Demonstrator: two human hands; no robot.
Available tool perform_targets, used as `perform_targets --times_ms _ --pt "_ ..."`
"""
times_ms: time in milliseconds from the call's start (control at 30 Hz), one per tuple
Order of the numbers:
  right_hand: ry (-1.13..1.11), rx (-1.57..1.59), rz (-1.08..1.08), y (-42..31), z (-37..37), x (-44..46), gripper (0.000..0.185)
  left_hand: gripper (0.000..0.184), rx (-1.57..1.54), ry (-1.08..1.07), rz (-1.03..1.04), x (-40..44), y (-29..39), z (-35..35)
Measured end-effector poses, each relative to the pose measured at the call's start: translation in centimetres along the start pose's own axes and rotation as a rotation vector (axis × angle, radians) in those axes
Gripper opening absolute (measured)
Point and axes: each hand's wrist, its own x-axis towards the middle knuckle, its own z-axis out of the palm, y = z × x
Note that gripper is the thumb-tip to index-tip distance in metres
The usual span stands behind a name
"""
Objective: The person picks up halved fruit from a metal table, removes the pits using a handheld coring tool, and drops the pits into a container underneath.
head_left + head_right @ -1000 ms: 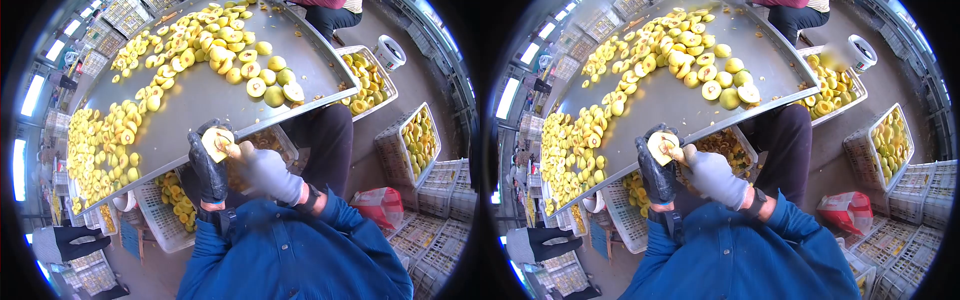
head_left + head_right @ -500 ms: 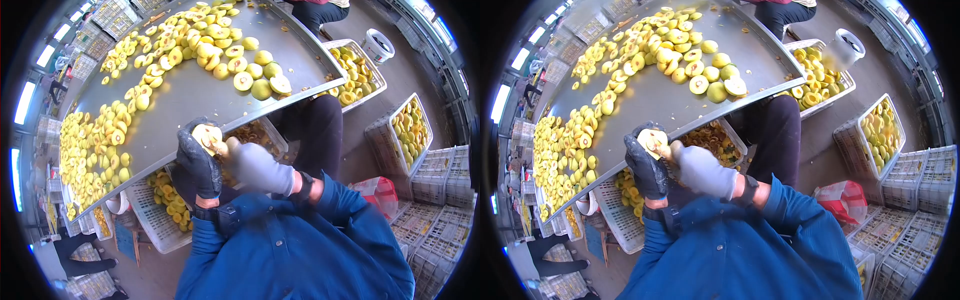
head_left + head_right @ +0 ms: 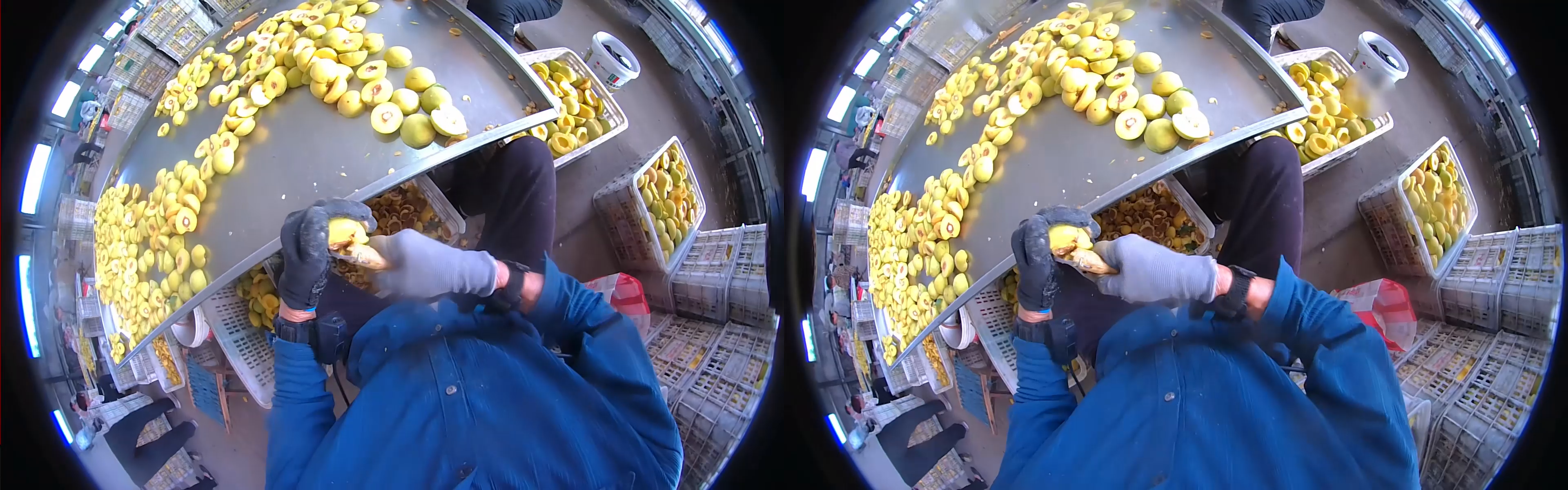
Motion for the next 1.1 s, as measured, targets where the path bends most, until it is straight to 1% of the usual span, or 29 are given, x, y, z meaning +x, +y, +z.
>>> perform_targets --times_ms 67,100,200,233,300,333,400,433,467,533,567,633,667,700,733,800,900,967,1000,1033,1067,1100 --pt "-0.072 0.325 -0.013 1.2 1.1 0.7 0.021 0.057 -0.271 0.073 -0.112 -0.3 -0.8 0.6" --pt "-0.137 0.393 0.012 1.4 1.5 1.1 0.019 0.056 -0.521 0.147 -0.218 -0.9 -1.6 1.3" --pt "-0.107 0.446 0.116 0.8 1.6 1.4 0.017 0.054 -0.973 0.309 -0.252 -1.3 -3.0 2.4" --pt "-0.101 0.51 0.244 0.4 1.4 1.4 0.017 0.052 -0.859 0.661 -0.307 -0.7 -4.2 3.3" --pt "-0.095 0.313 0.079 2.5 1.2 1.1 0.02 0.052 -0.558 0.69 -0.228 -0.9 -6.4 2.3" --pt "-0.092 0.218 -0.004 4.0 1.0 1.0 0.022 0.053 -0.535 0.529 -0.257 -0.9 -4.7 1.6" --pt "0.21 -0.735 -0.031 6.0 0.4 1.1 0.018 0.054 -0.491 0.54 -0.232 -1.8 -5.4 0.1" --pt "0.34 -0.737 -0.038 6.5 0.4 1.3 0.019 0.054 -0.47 0.537 -0.229 -2.4 -5.6 -0.3" --pt "0.38 -0.75 -0.087 7.0 0.4 1.5 0.019 0.054 -0.454 0.54 -0.257 -2.9 -5.7 -0.5" --pt "0.464 -0.772 -0.175 4.8 0.5 1.8 0.019 0.053 -0.426 0.538 -0.322 -3.8 -4.7 -0.3" --pt "0.456 -0.827 -0.143 3.9 0.6 2.1 0.019 0.051 -0.476 0.557 -0.313 -4.1 -5.2 -0.3" --pt "0.491 -0.847 -0.28 3.1 -0.1 2.6 0.021 0.044 -0.137 0.573 -0.189 -5.3 -5.6 0.0" --pt "0.504 -0.854 -0.352 2.7 -0.4 3.0 0.022 0.036 -0.004 0.528 -0.16 -5.7 -5.6 -0.2" --pt "0.455 -0.938 -0.321 2.4 -0.7 3.0 0.025 0.028 0.131 0.49 -0.126 -5.9 -5.4 -0.4" --pt "0.436 -0.977 -0.337 2.1 -0.9 3.1 0.019 0.024 0.261 0.459 -0.087 -6.0 -5.0 -0.5" --pt "0.405 -1.06 -0.363 1.8 -1.2 3.1 0.012 0.024 0.268 0.348 -0.144 -6.0 -3.1 -0.5" --pt "0.396 -1.098 -0.42 1.7 -1.6 3.4 0.012 0.027 0.444 0.209 -0.134 -5.1 -0.9 -0.7" --pt "0.39 -1.156 -0.438 1.7 -2.1 3.5 0.016 0.027 0.242 0.235 -0.25 -5.6 -2.4 -1.1" --pt "0.388 -1.184 -0.445 1.7 -2.4 3.6 0.019 0.028 0.197 0.226 -0.281 -5.6 -2.4 -1.2" --pt "0.381 -1.206 -0.46 1.9 -2.5 3.6 0.019 0.029 0.152 0.217 -0.312 -5.5 -2.3 -1.1" --pt "0.373 -1.228 -0.476 2.2 -2.7 3.8 0.018 0.031 0.162 0.191 -0.317 -5.3 -1.8 -1.2" --pt "0.364 -1.25 -0.491 2.3 -2.9 3.8 0.018 0.032 0.234 0.158 -0.261 -4.9 -1.2 -1.1"
